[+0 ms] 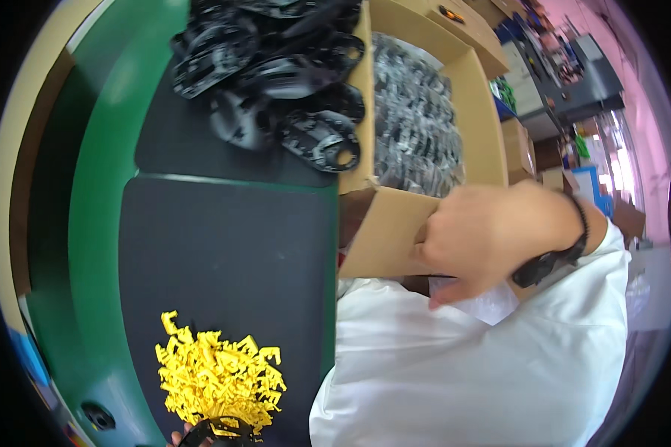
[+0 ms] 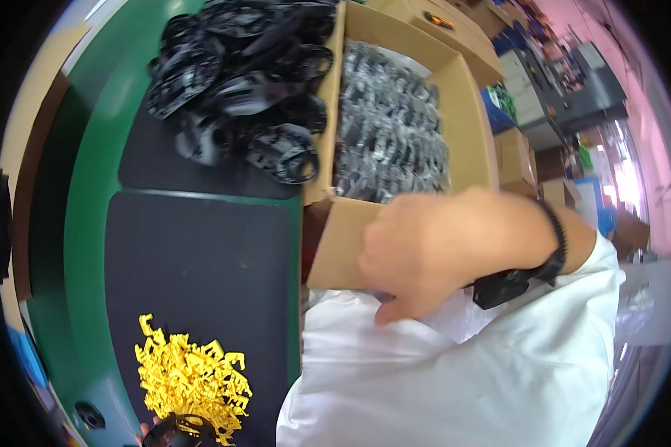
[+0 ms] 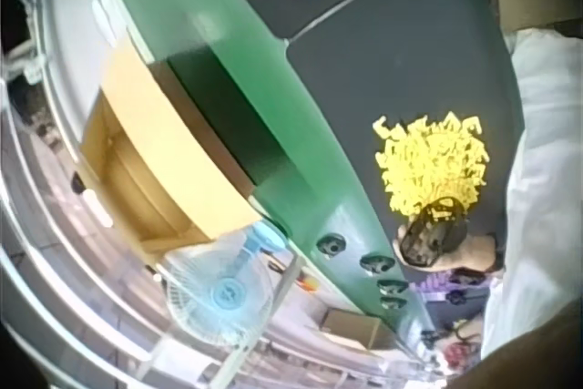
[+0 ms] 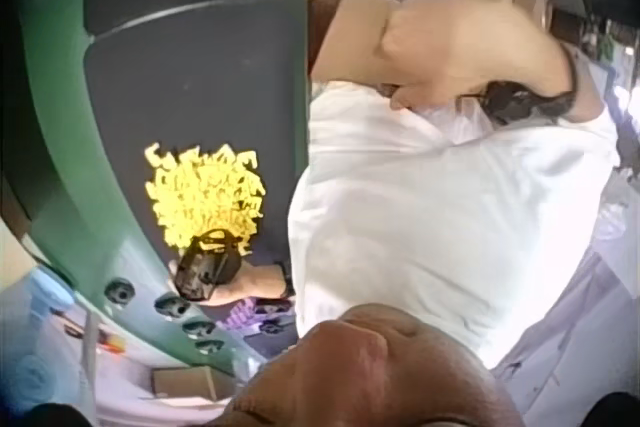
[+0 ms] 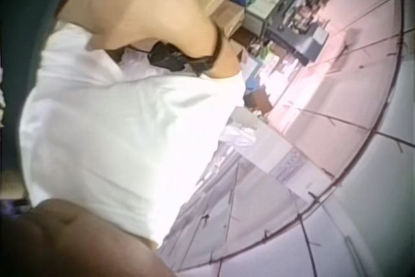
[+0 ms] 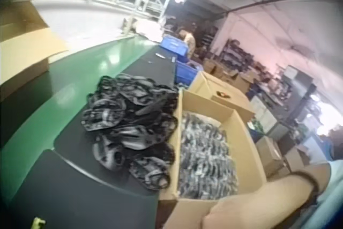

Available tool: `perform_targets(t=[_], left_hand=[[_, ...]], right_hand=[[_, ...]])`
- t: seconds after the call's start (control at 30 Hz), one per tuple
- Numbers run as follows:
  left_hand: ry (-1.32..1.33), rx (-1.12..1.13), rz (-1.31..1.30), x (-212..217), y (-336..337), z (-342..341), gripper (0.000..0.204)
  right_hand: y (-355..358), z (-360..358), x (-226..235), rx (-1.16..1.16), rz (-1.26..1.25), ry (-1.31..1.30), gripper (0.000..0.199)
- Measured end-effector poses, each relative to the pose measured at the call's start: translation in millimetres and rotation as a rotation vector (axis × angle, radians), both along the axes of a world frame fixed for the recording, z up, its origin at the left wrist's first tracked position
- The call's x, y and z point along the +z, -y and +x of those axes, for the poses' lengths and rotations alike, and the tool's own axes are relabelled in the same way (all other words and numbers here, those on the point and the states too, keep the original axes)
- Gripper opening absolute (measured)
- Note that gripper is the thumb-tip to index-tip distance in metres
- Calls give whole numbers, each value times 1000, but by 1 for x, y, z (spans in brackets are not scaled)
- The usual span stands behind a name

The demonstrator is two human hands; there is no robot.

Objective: Installing yellow internal components into black computer mouse shells.

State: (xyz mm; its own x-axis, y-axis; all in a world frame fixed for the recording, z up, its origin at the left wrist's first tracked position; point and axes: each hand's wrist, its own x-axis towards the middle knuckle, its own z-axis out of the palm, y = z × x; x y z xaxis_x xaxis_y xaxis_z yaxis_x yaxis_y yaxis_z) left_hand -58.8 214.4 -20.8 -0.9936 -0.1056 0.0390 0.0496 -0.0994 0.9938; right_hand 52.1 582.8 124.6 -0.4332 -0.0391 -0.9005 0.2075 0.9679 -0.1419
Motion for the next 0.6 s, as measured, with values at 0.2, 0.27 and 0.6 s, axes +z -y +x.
perform_targets(t=[0.2, 0.27, 0.6], left_hand=[[184, -40, 118, 11, -10, -14, 40], [214, -79, 158, 13, -23, -19, 42], [-686, -359, -834, 29, -67, -17, 52]], right_hand=[[34, 238, -152, -373, 67, 566, 72], [68, 340, -215, -693, -41, 721, 82], [243, 367, -385, -2218, -951, 98, 44]])
